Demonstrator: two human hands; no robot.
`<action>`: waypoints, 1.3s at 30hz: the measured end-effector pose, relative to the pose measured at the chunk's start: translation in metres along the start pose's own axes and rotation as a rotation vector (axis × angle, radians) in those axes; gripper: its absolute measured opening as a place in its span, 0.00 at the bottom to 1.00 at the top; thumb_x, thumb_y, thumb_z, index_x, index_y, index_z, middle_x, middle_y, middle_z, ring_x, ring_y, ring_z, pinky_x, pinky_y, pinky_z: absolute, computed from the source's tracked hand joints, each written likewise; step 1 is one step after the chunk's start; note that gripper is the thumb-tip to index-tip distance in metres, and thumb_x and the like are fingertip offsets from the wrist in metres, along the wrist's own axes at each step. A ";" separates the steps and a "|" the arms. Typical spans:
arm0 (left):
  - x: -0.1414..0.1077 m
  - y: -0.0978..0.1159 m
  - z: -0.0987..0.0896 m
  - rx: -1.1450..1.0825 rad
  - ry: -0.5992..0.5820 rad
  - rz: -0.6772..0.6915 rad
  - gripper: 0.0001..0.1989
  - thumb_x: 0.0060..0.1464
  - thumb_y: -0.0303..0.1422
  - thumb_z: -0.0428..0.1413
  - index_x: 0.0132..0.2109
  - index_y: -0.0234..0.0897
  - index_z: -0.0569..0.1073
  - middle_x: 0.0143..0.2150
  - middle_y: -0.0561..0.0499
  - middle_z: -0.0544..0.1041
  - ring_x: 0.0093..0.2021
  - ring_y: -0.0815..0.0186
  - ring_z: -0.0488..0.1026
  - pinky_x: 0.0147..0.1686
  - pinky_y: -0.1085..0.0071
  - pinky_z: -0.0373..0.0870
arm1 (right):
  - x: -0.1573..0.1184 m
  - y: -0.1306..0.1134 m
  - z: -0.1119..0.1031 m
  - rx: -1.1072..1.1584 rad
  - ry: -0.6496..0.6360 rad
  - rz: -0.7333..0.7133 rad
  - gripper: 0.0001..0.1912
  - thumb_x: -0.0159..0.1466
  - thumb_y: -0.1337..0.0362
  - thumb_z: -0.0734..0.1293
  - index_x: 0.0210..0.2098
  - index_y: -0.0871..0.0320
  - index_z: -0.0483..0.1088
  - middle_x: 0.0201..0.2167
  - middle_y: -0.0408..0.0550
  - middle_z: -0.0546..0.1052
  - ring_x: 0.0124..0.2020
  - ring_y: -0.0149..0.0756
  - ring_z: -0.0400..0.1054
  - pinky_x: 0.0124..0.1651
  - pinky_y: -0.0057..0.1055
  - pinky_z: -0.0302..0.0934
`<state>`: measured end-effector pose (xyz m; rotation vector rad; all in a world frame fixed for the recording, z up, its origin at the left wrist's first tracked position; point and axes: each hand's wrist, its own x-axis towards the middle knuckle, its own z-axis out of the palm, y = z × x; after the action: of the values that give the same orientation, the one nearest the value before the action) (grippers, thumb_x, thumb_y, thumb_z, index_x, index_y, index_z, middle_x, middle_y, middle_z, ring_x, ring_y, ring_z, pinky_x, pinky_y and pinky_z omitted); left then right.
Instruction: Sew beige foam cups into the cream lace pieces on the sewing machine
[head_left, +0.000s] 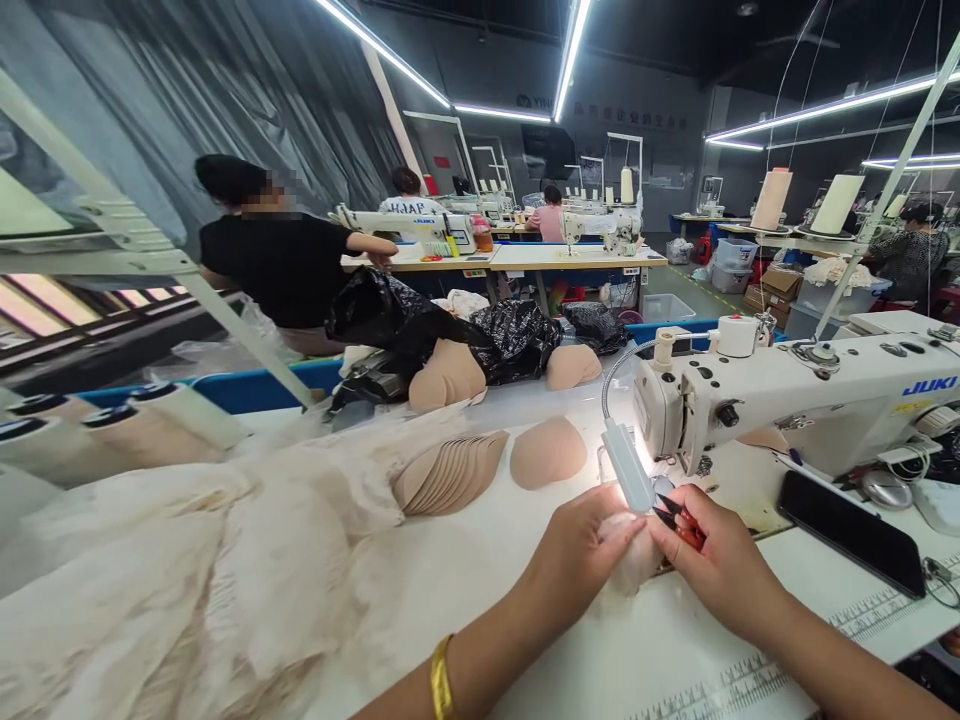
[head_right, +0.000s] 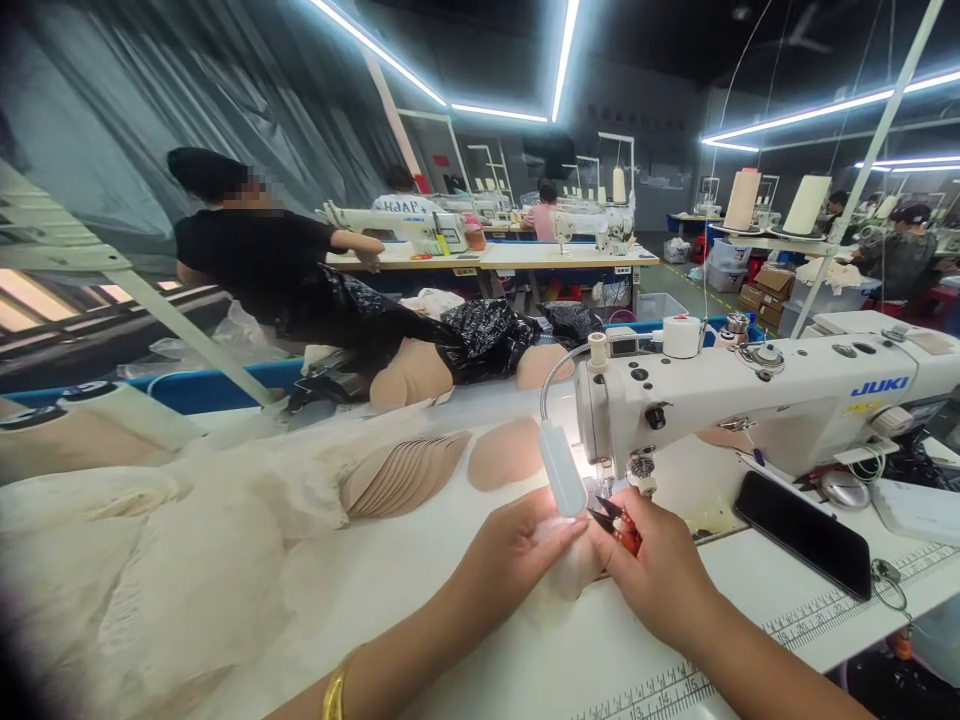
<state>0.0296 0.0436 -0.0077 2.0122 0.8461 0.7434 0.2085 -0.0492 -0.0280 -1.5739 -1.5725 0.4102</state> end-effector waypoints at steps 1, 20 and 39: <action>0.001 -0.001 0.001 -0.028 0.002 -0.034 0.14 0.61 0.42 0.56 0.32 0.39 0.76 0.31 0.52 0.78 0.33 0.62 0.73 0.34 0.70 0.68 | 0.000 0.003 -0.001 -0.052 0.011 -0.040 0.12 0.73 0.52 0.63 0.39 0.52 0.67 0.22 0.35 0.63 0.22 0.33 0.60 0.26 0.27 0.56; -0.001 -0.004 0.002 -0.123 -0.018 -0.204 0.14 0.58 0.45 0.59 0.40 0.39 0.80 0.36 0.50 0.83 0.38 0.57 0.77 0.37 0.67 0.70 | -0.003 0.013 0.006 -0.462 0.255 -0.468 0.04 0.76 0.66 0.63 0.46 0.56 0.70 0.27 0.42 0.74 0.27 0.36 0.66 0.32 0.33 0.57; -0.003 -0.003 0.005 -0.174 -0.029 -0.241 0.15 0.56 0.46 0.60 0.33 0.39 0.73 0.39 0.47 0.82 0.42 0.52 0.78 0.42 0.63 0.73 | -0.004 0.011 0.007 -0.573 0.301 -0.538 0.07 0.74 0.72 0.63 0.47 0.57 0.71 0.26 0.43 0.73 0.27 0.36 0.62 0.33 0.35 0.55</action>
<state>0.0308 0.0408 -0.0136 1.7270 0.9537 0.6264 0.2100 -0.0488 -0.0413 -1.4328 -1.8719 -0.5916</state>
